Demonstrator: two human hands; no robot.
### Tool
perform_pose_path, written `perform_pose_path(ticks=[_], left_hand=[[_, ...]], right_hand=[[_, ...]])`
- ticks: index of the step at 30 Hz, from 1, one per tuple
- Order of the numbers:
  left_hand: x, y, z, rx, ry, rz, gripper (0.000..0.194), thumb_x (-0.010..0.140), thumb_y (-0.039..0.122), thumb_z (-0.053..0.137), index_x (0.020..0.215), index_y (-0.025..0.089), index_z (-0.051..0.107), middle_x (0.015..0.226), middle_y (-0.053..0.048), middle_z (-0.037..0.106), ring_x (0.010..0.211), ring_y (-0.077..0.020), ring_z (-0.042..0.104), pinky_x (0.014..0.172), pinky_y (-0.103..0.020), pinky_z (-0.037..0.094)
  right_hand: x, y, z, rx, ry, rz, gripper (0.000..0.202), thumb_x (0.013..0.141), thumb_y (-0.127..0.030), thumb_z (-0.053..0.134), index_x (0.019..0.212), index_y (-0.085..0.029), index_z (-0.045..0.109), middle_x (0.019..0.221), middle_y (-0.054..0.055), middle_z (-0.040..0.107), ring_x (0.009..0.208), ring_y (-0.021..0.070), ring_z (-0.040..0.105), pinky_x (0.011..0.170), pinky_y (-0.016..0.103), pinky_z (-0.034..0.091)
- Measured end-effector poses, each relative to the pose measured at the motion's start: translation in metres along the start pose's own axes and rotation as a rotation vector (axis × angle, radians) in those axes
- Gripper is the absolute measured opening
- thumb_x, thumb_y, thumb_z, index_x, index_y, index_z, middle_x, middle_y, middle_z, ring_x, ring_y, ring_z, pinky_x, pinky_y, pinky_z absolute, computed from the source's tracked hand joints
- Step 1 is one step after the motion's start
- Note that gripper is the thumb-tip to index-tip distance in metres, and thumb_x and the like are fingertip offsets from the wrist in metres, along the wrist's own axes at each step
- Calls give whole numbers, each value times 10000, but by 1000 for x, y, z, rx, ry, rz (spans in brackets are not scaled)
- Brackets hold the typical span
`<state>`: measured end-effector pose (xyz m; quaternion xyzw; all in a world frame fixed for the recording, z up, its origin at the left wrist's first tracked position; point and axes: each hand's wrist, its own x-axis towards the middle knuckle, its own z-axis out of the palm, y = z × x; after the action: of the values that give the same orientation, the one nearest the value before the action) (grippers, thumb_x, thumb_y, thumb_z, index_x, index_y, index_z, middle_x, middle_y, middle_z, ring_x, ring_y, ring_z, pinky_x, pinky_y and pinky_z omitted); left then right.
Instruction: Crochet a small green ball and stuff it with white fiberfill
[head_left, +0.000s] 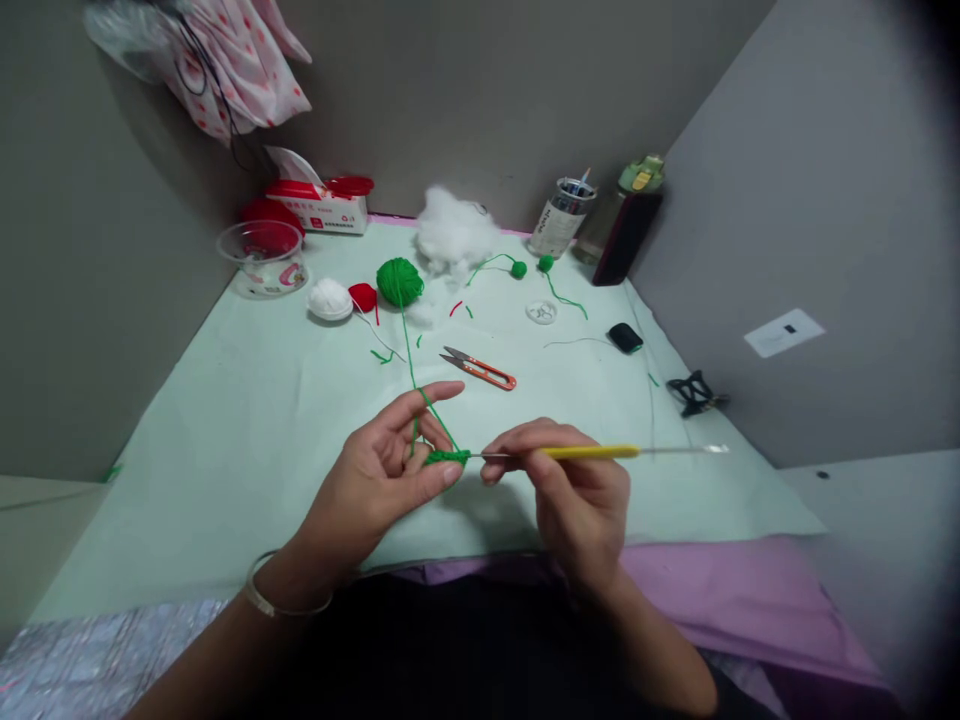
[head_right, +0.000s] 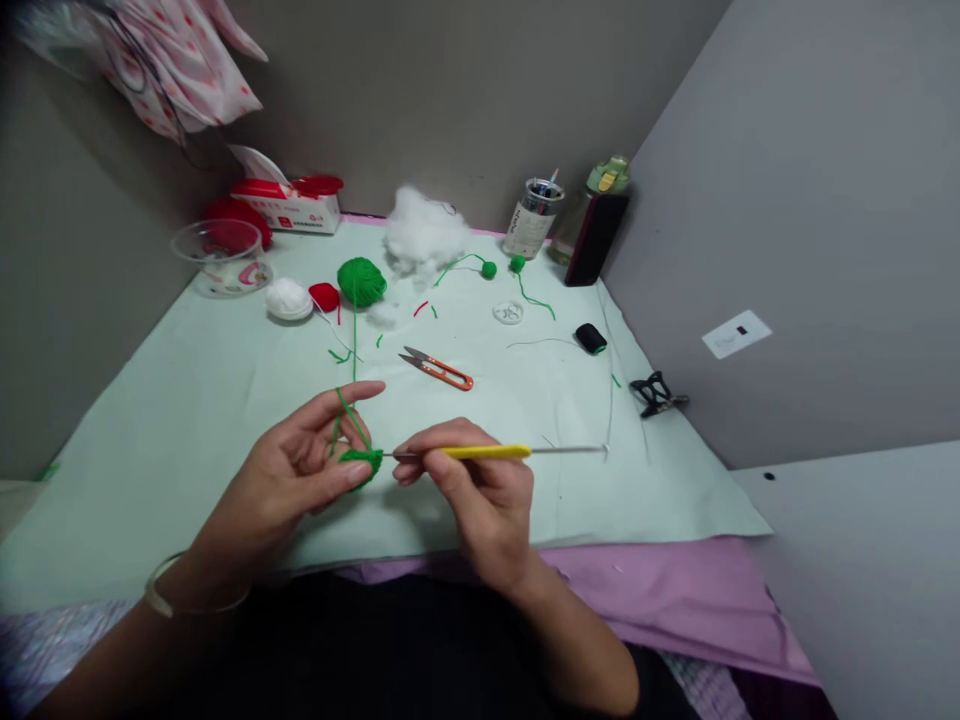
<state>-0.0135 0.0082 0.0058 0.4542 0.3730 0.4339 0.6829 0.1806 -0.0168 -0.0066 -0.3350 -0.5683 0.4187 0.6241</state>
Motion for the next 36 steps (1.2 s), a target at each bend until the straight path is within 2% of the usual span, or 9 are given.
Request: perform_pose_path(ticks=[4, 7, 11, 14, 17, 20, 24, 29, 36], left_hand=[[-5, 1, 0, 235, 110, 39, 583, 879, 204, 819, 1422, 361, 676, 942, 32, 625, 577, -27, 345, 591, -198, 380], [-3, -2, 1, 151, 10, 17, 614, 865, 246, 844, 1439, 370, 663, 938, 34, 612, 574, -26, 363, 575, -195, 384], [2, -11, 5, -74, -99, -27, 630, 874, 259, 839, 1470, 324, 642, 799, 54, 548, 562, -39, 423, 535, -184, 382], [3, -19, 10, -136, -22, -20, 618, 858, 250, 854, 1445, 272, 664, 822, 34, 584, 600, -58, 467, 517, -179, 395], [2, -22, 15, -185, 82, 10, 613, 833, 253, 877, 1414, 240, 683, 892, 14, 626, 618, -58, 479, 503, -170, 408], [2, -19, 19, -309, 82, -27, 645, 816, 274, 891, 1417, 205, 668, 859, 23, 624, 564, -38, 428, 468, -159, 384], [3, -12, 21, -382, 57, -108, 734, 784, 233, 910, 1449, 153, 612, 820, 30, 627, 535, -30, 371, 441, -152, 360], [3, -11, 19, -336, 76, -88, 804, 795, 223, 889, 1513, 142, 537, 891, -10, 655, 624, -65, 471, 453, -158, 372], [2, -16, 16, -267, 36, -71, 922, 817, 253, 878, 1609, 149, 419, 948, -38, 663, 677, -89, 509, 473, -168, 409]], right_hand=[[6, -1, -1, 178, 45, 164, 168, 1027, -214, 649, 1017, -222, 817, 898, 35, 788, 702, 122, 746, 652, 249, 629], [9, 1, 0, 218, 20, 171, 152, 1016, -239, 670, 992, -227, 820, 871, 23, 763, 691, 115, 718, 635, 245, 610], [9, 7, 6, 116, -17, 56, 145, 1014, -236, 677, 1030, -257, 820, 986, 36, 770, 813, 134, 705, 684, 265, 598], [4, 10, 11, -66, 20, -38, 195, 1021, -185, 648, 1074, -282, 808, 972, 29, 768, 803, 139, 696, 675, 276, 597], [-3, 13, 14, -405, 0, -224, 293, 977, -127, 689, 1175, -315, 795, 1037, 45, 773, 920, 191, 733, 777, 348, 636], [-6, 15, 15, -572, -2, -380, 385, 943, -118, 728, 1246, -348, 779, 1140, 62, 765, 989, 227, 747, 826, 395, 653], [1, 16, 13, -283, 65, -200, 304, 1003, -115, 644, 1168, -315, 803, 1059, 51, 767, 940, 188, 733, 771, 335, 630], [9, 21, 8, 154, 35, 58, 175, 1031, -224, 650, 1066, -298, 804, 1027, 20, 773, 790, 136, 694, 721, 302, 583], [9, 23, 6, 137, -17, 90, 154, 1022, -263, 676, 1056, -296, 822, 1012, 29, 774, 837, 137, 666, 707, 282, 531]])
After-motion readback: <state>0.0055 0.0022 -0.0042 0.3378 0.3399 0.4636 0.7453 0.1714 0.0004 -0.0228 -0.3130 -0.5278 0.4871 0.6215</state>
